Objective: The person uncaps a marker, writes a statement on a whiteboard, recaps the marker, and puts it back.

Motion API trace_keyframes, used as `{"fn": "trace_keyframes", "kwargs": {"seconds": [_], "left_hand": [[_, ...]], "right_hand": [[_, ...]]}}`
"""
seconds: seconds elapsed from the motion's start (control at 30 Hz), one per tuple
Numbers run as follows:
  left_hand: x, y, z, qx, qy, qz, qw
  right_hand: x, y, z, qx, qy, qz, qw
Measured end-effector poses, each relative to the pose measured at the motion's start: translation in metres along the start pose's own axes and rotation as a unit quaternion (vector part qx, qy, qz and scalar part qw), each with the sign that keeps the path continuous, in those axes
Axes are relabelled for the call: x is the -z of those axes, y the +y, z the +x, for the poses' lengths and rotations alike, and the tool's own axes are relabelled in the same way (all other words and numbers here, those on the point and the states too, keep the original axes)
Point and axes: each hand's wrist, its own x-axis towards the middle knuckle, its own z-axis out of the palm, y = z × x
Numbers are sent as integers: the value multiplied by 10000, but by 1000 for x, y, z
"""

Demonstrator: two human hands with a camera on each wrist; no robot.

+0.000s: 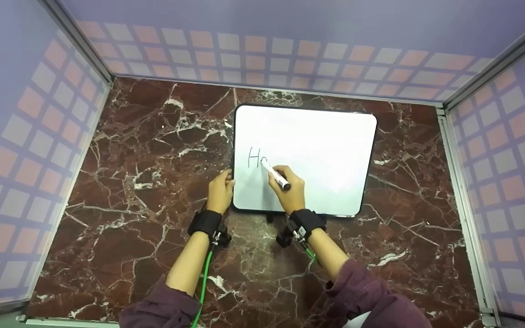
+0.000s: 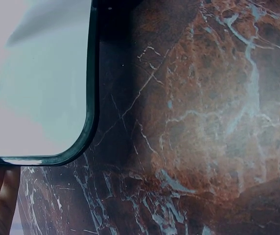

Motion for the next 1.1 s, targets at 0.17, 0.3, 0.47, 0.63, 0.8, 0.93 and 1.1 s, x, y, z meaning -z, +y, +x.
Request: {"fn": "trace_keyframes", "kwargs": {"seconds": [0.17, 0.3, 0.47, 0.63, 0.8, 0.93, 1.1], "left_hand": [[0, 0, 1, -52, 31, 6, 10000], [1, 0, 1, -110, 48, 13, 9999], [1, 1, 1, -22, 0, -3, 10000], [2, 1, 1, -111, 17, -7, 9999], [2, 0, 0, -356, 96, 92, 9993], [1, 1, 1, -204, 40, 50, 9998], [0, 2, 0, 3, -31, 60, 10000]], "right_hand": [[0, 1, -2, -9, -46, 74, 10000], [1, 1, -4, -58, -46, 78, 9999], [1, 2, -6, -101, -47, 19, 9999], [3, 4, -7, 26, -32, 10, 10000], [6, 5, -8, 127, -3, -22, 9999], [7, 6, -8, 35, 66, -46, 10000], [8, 6, -8, 14, 157, -61, 9999]]}}
